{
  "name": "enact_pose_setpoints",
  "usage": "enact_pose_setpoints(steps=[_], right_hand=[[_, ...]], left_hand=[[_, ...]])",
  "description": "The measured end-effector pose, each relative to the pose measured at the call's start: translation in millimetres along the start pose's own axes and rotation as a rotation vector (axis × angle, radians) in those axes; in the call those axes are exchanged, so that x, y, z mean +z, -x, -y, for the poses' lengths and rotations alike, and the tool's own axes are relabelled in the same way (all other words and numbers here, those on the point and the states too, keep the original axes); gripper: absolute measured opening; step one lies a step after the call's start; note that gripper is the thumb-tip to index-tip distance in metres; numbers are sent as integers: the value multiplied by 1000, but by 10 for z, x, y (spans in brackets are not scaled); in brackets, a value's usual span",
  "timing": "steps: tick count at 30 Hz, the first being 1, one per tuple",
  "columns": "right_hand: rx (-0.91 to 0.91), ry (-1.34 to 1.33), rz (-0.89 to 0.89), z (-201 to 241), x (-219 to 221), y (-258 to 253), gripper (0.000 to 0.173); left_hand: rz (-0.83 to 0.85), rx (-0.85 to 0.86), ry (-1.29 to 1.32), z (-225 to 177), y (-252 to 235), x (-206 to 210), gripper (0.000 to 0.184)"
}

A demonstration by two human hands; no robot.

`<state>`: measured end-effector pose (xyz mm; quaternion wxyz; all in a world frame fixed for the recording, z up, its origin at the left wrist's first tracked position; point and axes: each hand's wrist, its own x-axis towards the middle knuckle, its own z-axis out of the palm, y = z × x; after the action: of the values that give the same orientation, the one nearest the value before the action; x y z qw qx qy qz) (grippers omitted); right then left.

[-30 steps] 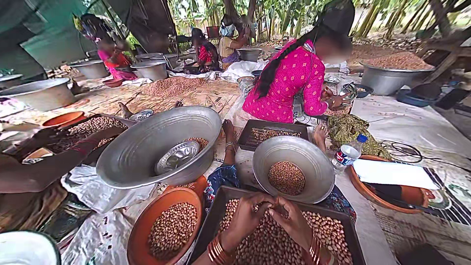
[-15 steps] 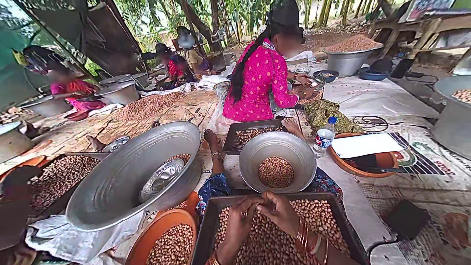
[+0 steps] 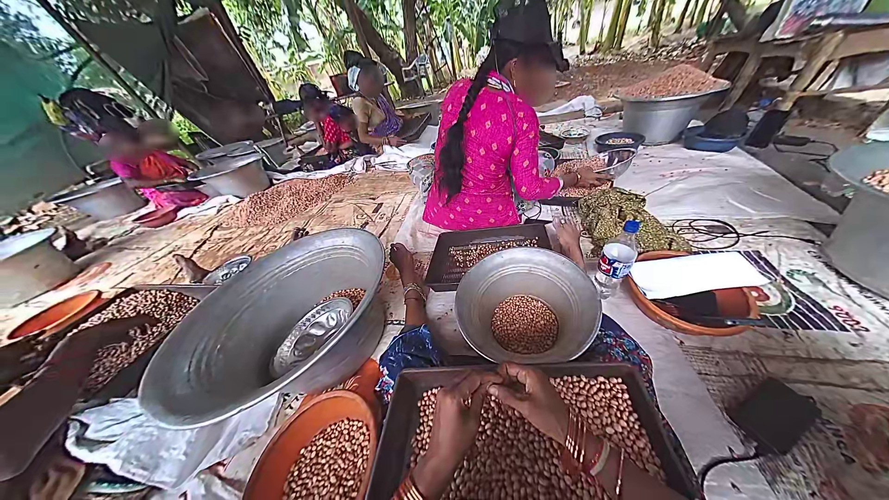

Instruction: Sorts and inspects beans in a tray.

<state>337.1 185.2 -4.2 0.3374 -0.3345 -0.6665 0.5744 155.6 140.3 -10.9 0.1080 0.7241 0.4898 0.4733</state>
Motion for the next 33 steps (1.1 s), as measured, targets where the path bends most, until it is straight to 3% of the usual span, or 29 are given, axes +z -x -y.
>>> enact_pose_setpoints(steps=[21,29,33], right_hand=[[43,-157,14,-15,9,11,13],[-150,-66,-132,-149,176,38,17],[-255,-88,-224,-206,306,83,20]], left_hand=[[-24,56,-111,20,33,1,24],[-31,-262,354,-81,24,59,19],[-53,-332,555,-114,-6,60,19]])
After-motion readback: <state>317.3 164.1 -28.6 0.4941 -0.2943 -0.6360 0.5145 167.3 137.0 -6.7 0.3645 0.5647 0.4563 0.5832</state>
